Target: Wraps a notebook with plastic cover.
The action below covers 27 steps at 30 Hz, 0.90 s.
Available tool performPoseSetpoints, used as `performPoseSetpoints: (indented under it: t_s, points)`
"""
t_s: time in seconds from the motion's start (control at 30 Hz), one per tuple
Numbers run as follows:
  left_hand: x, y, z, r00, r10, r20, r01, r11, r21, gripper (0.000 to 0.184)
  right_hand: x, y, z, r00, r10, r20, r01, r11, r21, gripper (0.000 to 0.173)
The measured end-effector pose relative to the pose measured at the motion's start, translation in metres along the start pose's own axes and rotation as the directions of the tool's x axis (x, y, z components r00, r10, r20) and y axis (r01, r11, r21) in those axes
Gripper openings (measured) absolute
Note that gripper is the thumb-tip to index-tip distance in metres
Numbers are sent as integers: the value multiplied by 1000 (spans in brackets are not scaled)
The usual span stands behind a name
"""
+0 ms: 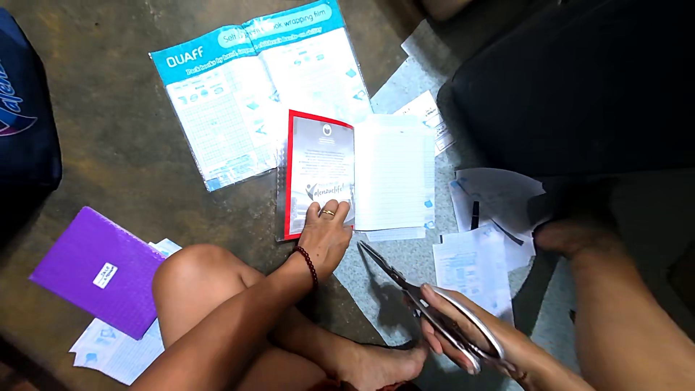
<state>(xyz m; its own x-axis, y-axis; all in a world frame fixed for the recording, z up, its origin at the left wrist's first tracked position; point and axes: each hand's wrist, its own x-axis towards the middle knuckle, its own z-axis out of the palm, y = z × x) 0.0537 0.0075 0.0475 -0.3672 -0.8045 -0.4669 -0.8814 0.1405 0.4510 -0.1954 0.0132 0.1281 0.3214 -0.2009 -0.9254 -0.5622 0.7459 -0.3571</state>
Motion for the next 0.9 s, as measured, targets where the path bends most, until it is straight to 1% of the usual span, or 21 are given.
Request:
performPoseSetpoints:
  t_s: [0.03,0.07,0.1,0.17,0.2,0.27,0.33,0.4,0.57,0.67,0.77,0.83,0.9]
  points:
    - [0,0,0,1000,3,11,-3,1000,3,39,-2,7,2,999,-19,-44,17,999,-37,56]
    - [1,0,0,1000,8,24,-8,1000,12,40,-3,14,5,992,-46,-118,31,991,-130,53]
    - [2,0,0,999,13,43,-14,1000,19,42,-3,20,9,971,-89,-222,29,965,-261,51]
    - [3,0,0,998,19,65,-21,999,30,43,2,33,20,898,-184,-399,-51,858,-510,56]
    - [4,-1,1,998,23,66,-26,999,38,43,7,41,25,860,-219,-462,-106,807,-581,60]
    - [3,-2,3,998,35,44,-37,999,34,43,19,56,34,790,-277,-547,-193,735,-650,63]
    - [3,-3,6,998,45,39,-46,998,29,44,32,66,40,746,-301,-595,-248,703,-667,63]
    - [2,-5,10,998,56,13,-57,998,30,45,41,73,41,735,-294,-611,-279,691,-667,63]
    - [4,-6,14,1000,28,5,-28,999,44,49,59,90,26,710,-334,-620,-272,683,-678,59]
    - [5,-7,17,999,35,-21,-34,999,40,52,62,95,18,696,-312,-646,-275,715,-642,61]
    - [4,-7,19,998,54,-32,-52,997,52,54,61,95,14,693,-277,-665,-290,738,-610,66]
    - [4,-6,19,997,64,-33,-61,996,63,54,61,94,14,695,-268,-668,-303,733,-609,70]
    - [3,-4,17,998,56,-9,-55,996,75,56,59,88,15,711,-226,-665,-344,713,-610,71]
